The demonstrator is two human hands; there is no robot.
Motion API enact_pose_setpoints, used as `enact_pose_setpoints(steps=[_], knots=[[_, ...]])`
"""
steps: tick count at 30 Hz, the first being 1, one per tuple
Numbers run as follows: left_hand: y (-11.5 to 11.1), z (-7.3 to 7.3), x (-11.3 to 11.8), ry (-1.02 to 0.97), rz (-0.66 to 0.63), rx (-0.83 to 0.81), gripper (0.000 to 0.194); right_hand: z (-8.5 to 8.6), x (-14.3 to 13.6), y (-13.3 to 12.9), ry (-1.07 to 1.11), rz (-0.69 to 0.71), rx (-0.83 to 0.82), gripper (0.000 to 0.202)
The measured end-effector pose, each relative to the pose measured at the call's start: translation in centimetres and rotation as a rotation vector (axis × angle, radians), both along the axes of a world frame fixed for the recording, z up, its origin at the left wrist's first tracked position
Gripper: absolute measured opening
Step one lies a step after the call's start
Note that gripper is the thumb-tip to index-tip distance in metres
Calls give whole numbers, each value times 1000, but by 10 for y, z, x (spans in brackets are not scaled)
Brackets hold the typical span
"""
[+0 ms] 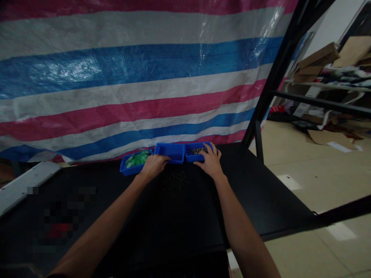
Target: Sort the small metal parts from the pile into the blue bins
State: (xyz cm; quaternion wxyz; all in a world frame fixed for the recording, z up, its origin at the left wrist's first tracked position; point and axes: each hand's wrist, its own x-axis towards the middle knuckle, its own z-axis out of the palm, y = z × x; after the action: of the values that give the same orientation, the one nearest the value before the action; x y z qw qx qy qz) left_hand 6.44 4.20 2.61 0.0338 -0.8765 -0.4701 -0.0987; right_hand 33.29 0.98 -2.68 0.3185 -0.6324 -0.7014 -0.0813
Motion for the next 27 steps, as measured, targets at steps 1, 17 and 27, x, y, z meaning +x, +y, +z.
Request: enact_pose_setpoints(steps=[1,17,27], knots=[[-1,-1,1,2,-8,-9,28,-1,2,2,23,8,-12,32],[-15,8,1,-71,-123,-85,27,7,9,-1,330,67,56,24],[-6,-9,-4,-649,-163,-117,37,36,-26,-15,618,96,330,29]])
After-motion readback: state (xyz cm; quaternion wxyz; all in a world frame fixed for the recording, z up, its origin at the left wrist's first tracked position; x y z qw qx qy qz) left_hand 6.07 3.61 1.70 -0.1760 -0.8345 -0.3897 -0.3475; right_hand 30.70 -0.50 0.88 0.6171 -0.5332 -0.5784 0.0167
